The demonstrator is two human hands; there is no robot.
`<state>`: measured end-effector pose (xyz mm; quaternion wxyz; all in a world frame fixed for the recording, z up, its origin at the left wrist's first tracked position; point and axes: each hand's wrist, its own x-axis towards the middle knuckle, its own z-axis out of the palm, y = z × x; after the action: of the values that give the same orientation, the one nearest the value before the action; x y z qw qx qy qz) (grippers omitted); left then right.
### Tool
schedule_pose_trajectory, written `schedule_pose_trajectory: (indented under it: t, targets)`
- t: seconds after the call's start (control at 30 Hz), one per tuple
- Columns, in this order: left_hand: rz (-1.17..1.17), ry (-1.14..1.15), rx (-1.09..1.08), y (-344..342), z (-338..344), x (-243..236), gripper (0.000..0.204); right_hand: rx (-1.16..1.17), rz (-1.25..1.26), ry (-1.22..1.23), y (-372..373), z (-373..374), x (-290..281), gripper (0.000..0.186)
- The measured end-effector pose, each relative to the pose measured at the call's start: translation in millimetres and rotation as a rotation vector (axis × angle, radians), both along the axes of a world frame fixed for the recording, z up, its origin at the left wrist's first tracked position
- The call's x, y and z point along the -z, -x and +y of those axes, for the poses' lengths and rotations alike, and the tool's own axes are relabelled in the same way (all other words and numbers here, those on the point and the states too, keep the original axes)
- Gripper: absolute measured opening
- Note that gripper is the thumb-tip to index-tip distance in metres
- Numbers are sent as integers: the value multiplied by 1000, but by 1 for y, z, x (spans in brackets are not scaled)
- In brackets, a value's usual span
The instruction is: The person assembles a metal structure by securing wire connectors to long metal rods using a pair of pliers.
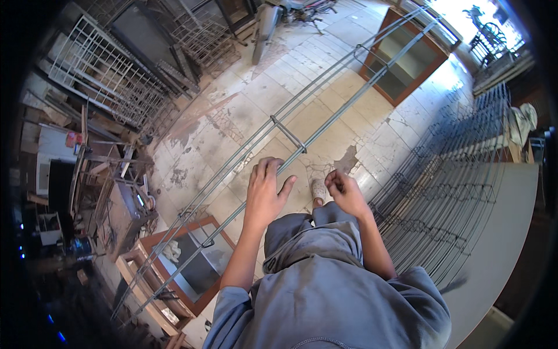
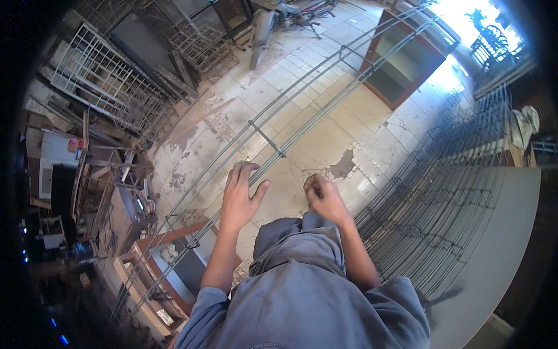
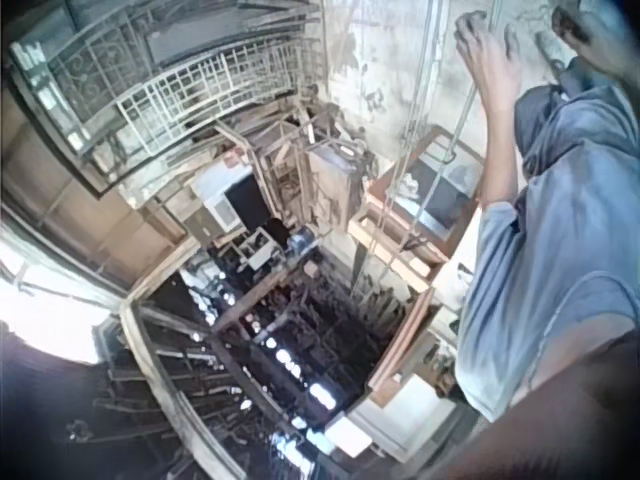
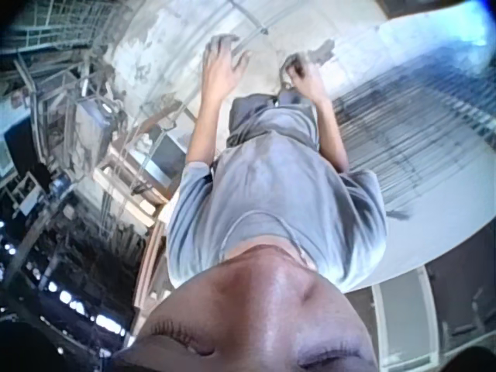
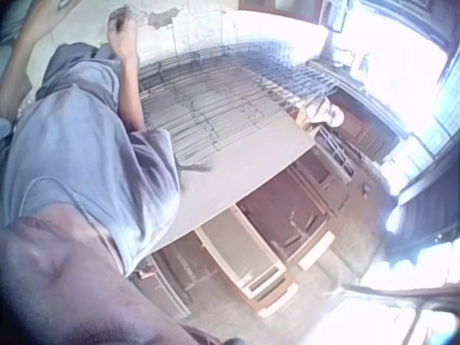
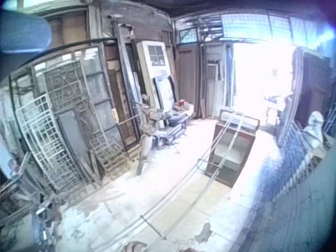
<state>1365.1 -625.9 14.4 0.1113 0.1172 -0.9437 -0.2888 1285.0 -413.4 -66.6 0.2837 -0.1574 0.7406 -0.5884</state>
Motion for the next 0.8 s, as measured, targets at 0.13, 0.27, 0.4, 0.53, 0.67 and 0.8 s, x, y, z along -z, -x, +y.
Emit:
schedule_pose_trajectory:
  t: [0.13,0.27,0.4,0.53,0.67,0.8]
  targets:
    - [-31,-37,-84,35,5,13,34,-18,202,-49,13,-13,7,10]
    - [-190,-77,-110,59,20,11,35,-72,198,-60,28,-26,-7,9]
    - [-133,6,-242,63,26,25,36,-38,150,-22,41,-36,-15,8]
    - [-112,-46,-267,67,28,23,38,-8,197,5,43,-39,-12,8]
    - [-78,-203,-263,64,26,27,31,-51,250,-87,46,-38,-21,9]
    - [-60,-460,-223,61,16,24,22,-82,296,-94,51,-38,-22,10]
